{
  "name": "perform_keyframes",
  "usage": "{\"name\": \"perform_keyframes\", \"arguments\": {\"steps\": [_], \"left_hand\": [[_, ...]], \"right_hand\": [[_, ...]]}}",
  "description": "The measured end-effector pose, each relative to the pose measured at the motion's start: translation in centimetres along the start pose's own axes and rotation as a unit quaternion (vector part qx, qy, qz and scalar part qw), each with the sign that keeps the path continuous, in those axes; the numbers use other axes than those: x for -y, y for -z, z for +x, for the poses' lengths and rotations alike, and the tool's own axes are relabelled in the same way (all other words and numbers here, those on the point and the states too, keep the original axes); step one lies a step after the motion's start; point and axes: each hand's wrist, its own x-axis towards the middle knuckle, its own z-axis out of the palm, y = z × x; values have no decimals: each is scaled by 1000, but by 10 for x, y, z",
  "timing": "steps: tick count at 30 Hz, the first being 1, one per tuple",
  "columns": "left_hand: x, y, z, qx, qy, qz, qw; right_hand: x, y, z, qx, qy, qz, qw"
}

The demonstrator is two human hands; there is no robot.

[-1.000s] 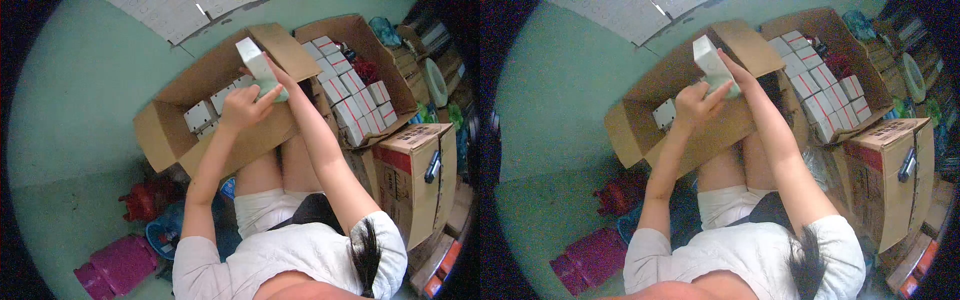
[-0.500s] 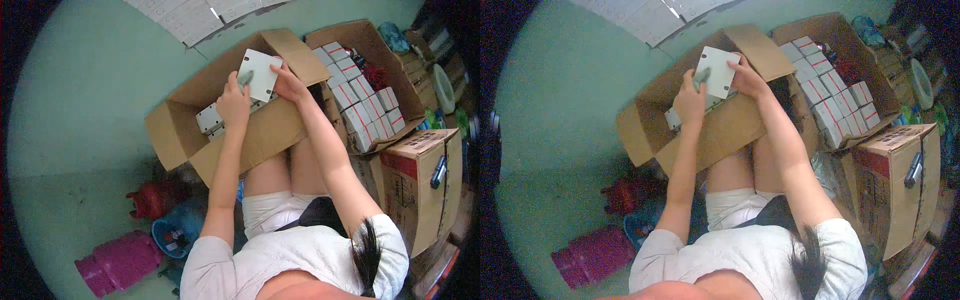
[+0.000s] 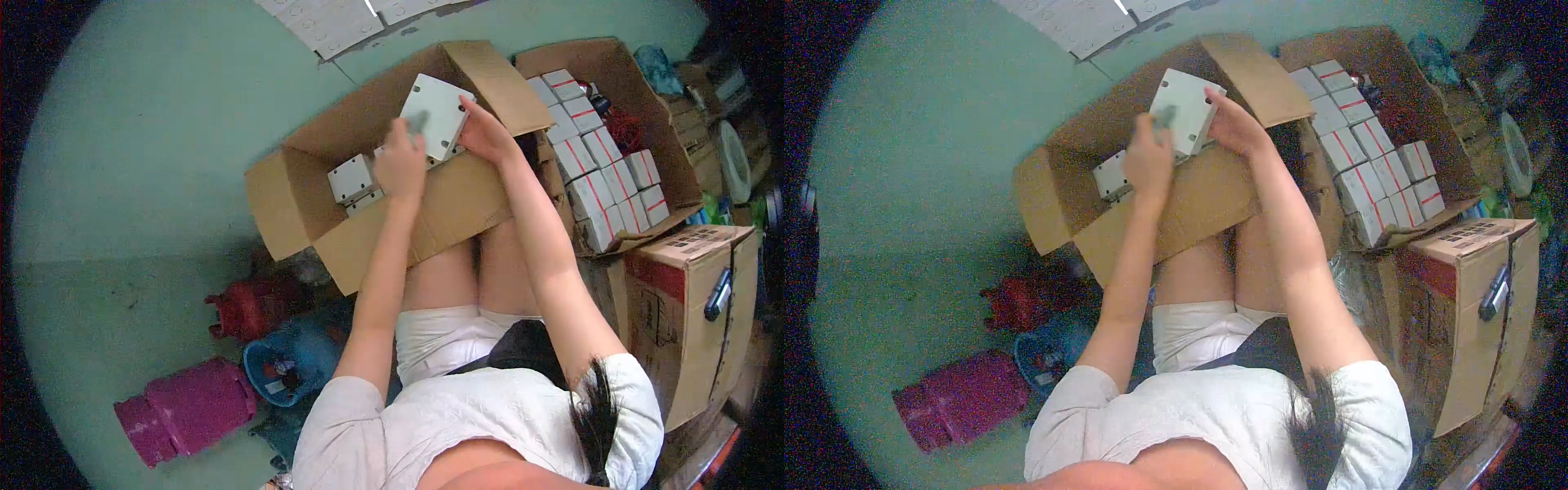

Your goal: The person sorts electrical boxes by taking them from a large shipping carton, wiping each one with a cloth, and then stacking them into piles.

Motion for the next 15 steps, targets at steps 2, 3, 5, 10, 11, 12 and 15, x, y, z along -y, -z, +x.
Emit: {"name": "perform_keyframes", "arguments": {"steps": [2,3,5,10,11,12,15], "left_hand": [[-11,3,-18,24,-82,-1,996],[-15,4,-22,50,-165,-6,985],[-13,6,-15,58,-176,2,983],[-3,8,28,-50,-6,-8,999],[-3,3,24,-54,-6,-9,998],[-4,-8,13,-40,-85,-14,995],[-16,-7,-12,29,-228,22,973]], "right_hand": [[1,-3,2,-1,-6,27,1000],[4,-5,0,-6,-10,53,999],[5,-9,-3,-3,-1,63,998],[4,-16,-2,-13,-6,91,996],[5,-19,-2,-49,-9,80,996],[7,-23,-3,-86,-12,68,994],[12,-17,-3,-220,-78,-18,972]]}}
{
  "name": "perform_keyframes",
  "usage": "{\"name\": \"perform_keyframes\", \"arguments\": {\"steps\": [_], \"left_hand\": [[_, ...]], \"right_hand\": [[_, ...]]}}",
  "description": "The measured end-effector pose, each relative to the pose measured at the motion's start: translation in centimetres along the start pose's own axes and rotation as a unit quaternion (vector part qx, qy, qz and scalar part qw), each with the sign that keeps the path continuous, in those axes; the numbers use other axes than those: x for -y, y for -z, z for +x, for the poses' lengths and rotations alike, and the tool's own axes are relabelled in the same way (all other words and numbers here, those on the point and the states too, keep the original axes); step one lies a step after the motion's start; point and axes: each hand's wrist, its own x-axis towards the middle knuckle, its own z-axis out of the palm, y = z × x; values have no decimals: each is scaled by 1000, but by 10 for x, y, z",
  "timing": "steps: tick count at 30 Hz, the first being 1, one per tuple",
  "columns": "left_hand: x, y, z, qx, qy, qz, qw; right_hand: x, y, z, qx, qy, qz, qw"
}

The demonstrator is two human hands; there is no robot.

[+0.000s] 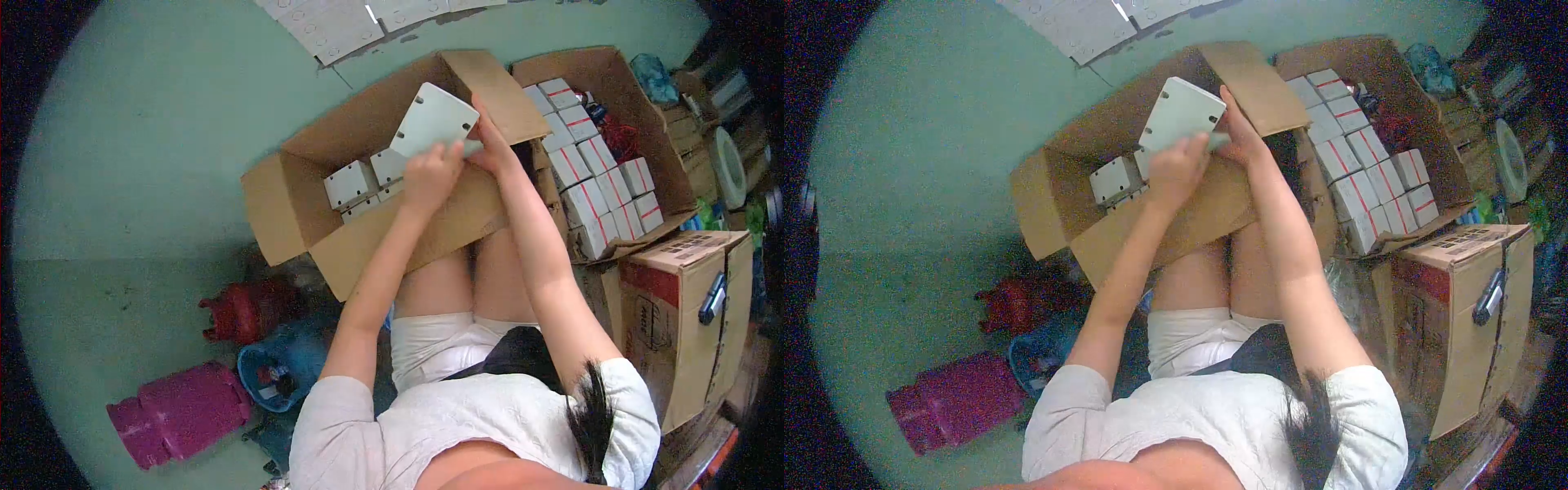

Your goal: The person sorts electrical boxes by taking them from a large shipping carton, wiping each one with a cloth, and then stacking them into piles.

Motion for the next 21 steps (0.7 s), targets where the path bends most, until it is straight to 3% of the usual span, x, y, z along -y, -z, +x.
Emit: {"name": "perform_keyframes", "arguments": {"steps": [1,2,3,4,5,7,10,11,15,17,18,20,21], "left_hand": [[-5,0,-1,63,-66,31,995],[-2,0,3,62,-68,28,995],[5,0,8,10,-23,-4,1000],[11,2,14,-42,23,-35,998],[16,3,21,-40,23,-35,998],[22,12,37,-108,224,-50,967],[-2,3,33,-70,181,-41,980],[-8,-10,26,-69,106,-58,990],[-18,-8,22,0,10,-26,1000],[-3,1,31,-71,104,-39,991],[1,6,37,-68,103,-37,992],[8,13,52,-123,217,-30,968],[3,14,52,-107,218,-44,969]], "right_hand": [[1,3,2,-2,3,-2,1000],[-2,6,5,63,9,31,998],[-5,9,6,126,13,65,990],[-6,11,9,124,13,65,990],[-8,12,12,161,17,74,984],[-11,3,8,199,19,84,976],[-6,-1,10,203,16,60,977],[-6,10,16,185,-1,43,982],[-17,33,34,141,-7,49,989],[-11,11,14,150,6,35,988],[-11,3,6,163,21,19,986],[-12,0,4,165,28,25,986],[-11,-1,4,165,33,29,985]]}}
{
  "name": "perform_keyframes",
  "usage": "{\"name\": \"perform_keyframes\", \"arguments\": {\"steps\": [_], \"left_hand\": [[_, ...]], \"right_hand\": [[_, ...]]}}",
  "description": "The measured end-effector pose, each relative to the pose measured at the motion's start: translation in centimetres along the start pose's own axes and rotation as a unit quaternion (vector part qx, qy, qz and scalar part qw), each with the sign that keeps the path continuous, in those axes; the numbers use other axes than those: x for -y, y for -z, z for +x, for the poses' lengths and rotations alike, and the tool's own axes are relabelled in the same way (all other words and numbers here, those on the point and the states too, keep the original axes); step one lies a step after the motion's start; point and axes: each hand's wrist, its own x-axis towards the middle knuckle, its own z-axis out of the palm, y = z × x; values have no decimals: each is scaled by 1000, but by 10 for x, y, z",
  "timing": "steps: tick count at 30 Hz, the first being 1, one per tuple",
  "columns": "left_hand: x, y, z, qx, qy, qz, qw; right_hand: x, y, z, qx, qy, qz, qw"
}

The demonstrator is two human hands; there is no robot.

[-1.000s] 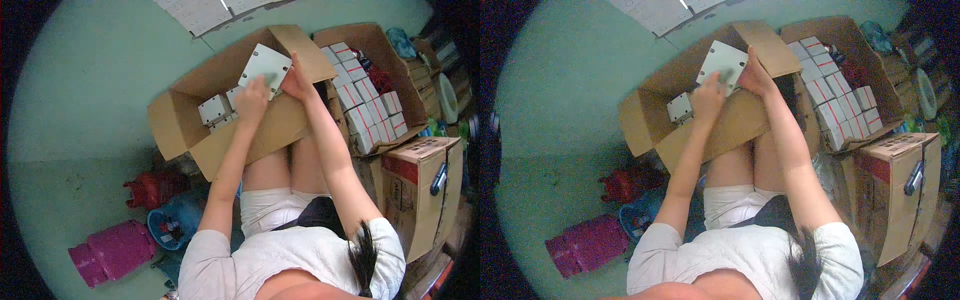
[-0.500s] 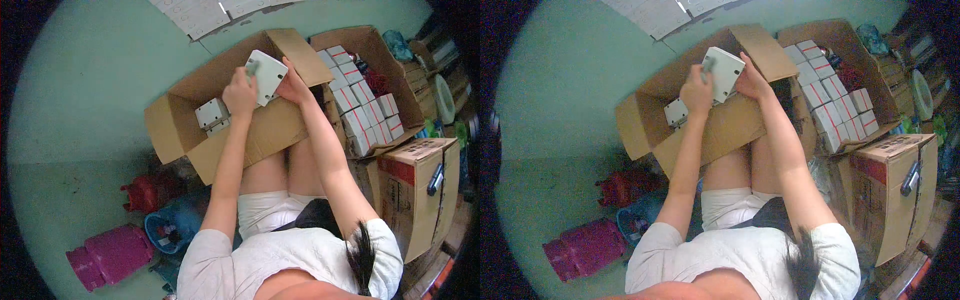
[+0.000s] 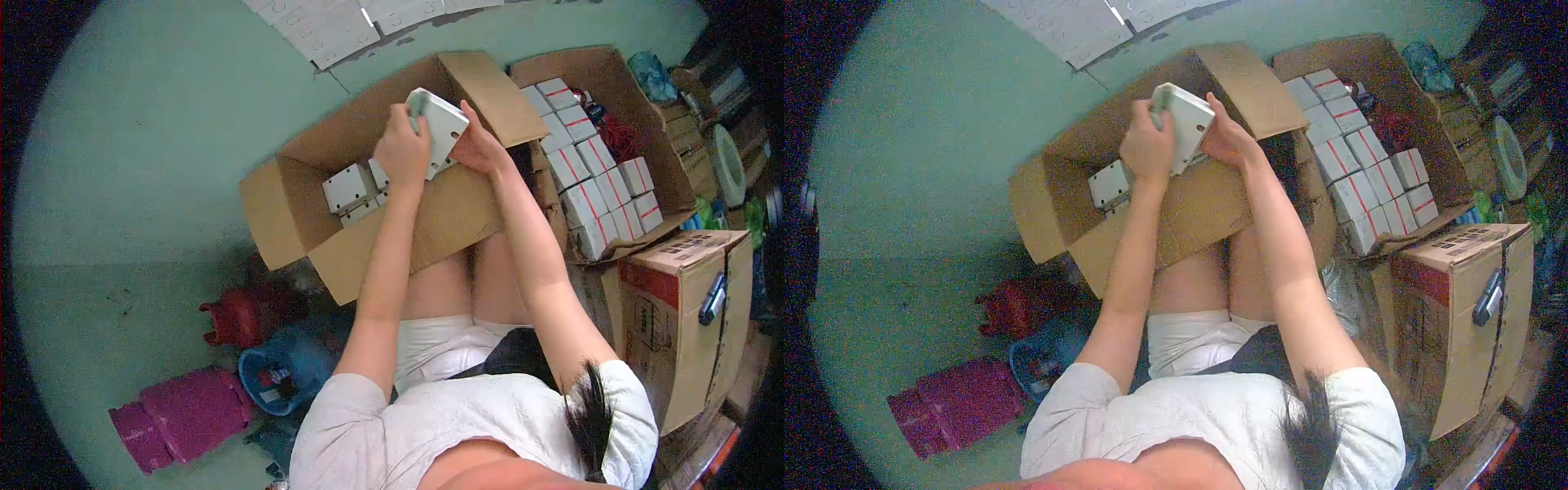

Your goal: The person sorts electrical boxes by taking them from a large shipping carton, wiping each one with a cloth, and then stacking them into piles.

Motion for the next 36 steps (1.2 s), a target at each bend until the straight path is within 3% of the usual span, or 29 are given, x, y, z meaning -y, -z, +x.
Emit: {"name": "perform_keyframes", "arguments": {"steps": [1,3,4,6,7,9,13,15,16,17,19,20,23,24,25,26,27,28,29,31,32,35,36], "left_hand": [[-2,-3,-8,-2,-1,0,1000],[-2,-11,-24,89,-211,-25,973],[2,-12,-22,88,-212,-26,973],[12,-13,-16,134,-316,13,939],[11,-8,-6,136,-316,11,939],[11,2,17,25,-121,3,992],[7,-4,15,-10,-92,13,996],[3,-16,-4,55,-322,86,941],[3,-15,-3,38,-397,41,916],[4,-15,1,39,-395,39,917],[6,-8,16,40,-311,94,945],[12,-16,28,-9,-251,61,966],[8,-15,30,-4,-199,96,975],[2,-15,20,22,-279,125,952],[1,-19,11,20,-277,123,953],[2,-24,2,27,-394,82,915],[0,-23,-2,33,-505,41,861],[3,-22,2,46,-495,27,867],[6,-20,8,46,-496,27,867],[7,-12,25,27,-336,80,938],[6,-7,32,-27,-266,38,963],[7,-18,18,-20,-268,124,955],[8,-27,5,5,-339,100,935]], "right_hand": [[2,3,1,2,1,-1,1000],[2,13,2,-21,-29,-10,999],[-1,19,6,-21,-27,-11,999],[-5,30,11,28,-7,-7,1000],[-3,22,6,25,-7,-6,1000],[0,3,-1,23,-12,4,1000],[-1,0,3,44,10,-3,999],[2,4,2,38,-2,-6,999],[2,7,0,29,-14,-6,999],[0,9,1,26,-15,-7,1000],[-6,11,5,-4,19,15,1000],[-6,12,6,-4,18,17,1000],[-2,7,8,42,-17,21,999],[-2,9,7,49,5,14,999],[-2,10,5,55,27,9,998],[-1,12,4,54,25,7,998],[1,13,2,-9,-2,-17,1000],[3,15,1,-73,-28,-41,996],[1,14,3,-72,-27,-42,996],[-5,14,11,3,6,49,999],[-3,16,10,40,-1,32,999],[-4,19,12,45,-20,62,997],[0,6,5,34,-1,47,998]]}}
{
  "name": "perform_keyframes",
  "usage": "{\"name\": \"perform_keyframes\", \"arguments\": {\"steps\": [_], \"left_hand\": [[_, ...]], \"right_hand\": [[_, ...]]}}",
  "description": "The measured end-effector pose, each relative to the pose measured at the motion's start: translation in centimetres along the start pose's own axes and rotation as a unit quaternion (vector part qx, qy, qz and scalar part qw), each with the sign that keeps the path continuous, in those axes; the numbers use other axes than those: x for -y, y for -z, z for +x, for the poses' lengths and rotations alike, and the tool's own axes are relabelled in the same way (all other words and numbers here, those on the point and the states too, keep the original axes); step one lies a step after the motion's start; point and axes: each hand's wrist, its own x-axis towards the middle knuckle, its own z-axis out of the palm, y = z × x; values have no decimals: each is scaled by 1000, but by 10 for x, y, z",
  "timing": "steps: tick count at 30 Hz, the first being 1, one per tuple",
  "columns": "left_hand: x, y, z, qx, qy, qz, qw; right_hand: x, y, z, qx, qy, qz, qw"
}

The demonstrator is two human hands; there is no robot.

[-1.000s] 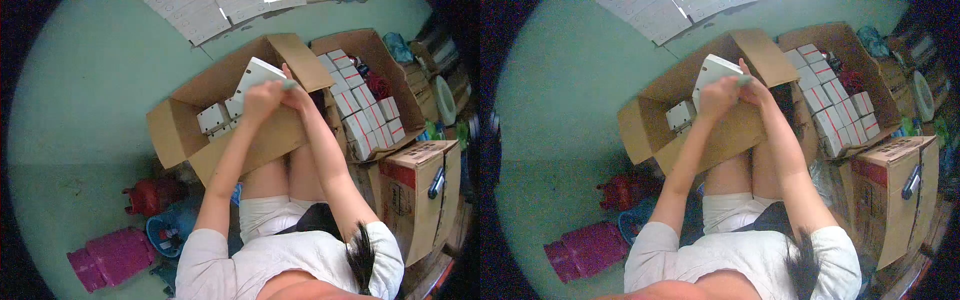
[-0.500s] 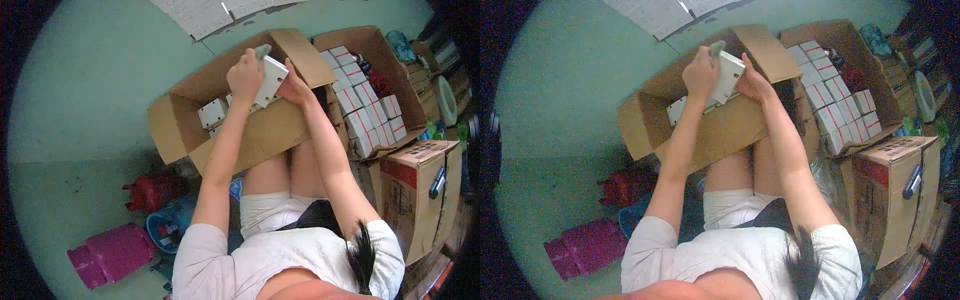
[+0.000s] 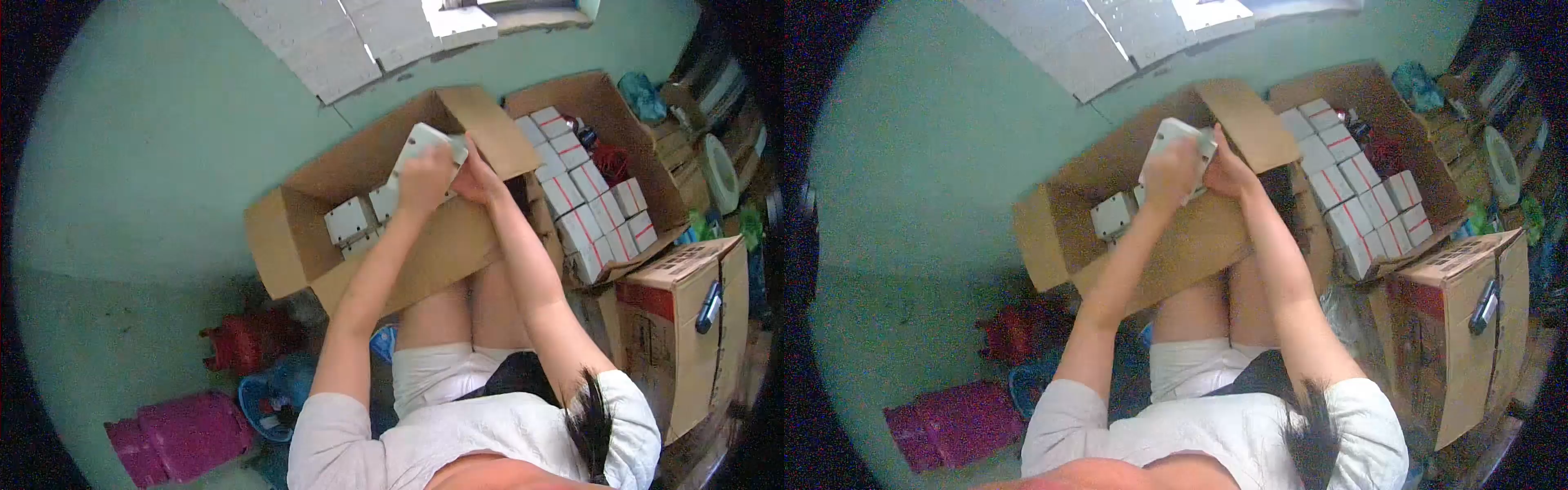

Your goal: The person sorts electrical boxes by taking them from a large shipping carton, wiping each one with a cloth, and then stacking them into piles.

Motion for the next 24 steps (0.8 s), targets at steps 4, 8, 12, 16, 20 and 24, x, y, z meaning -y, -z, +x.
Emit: {"name": "perform_keyframes", "arguments": {"steps": [4,8,12,16,20,24], "left_hand": [[-20,7,2,-15,-87,-60,994],[-12,22,23,22,18,-38,999],[-29,44,21,-3,-4,17,1000],[-56,65,7,25,-85,-54,995],[-104,106,9,27,-139,-196,970],[-133,83,13,-6,-223,-271,936]], "right_hand": [[3,17,-5,-109,15,-96,989],[10,-1,-18,9,89,41,995],[15,0,-38,2,142,-4,990],[30,-25,-95,-116,188,-67,973],[56,-12,-134,-152,245,-76,955],[77,-1,-186,-304,229,-128,916]]}}
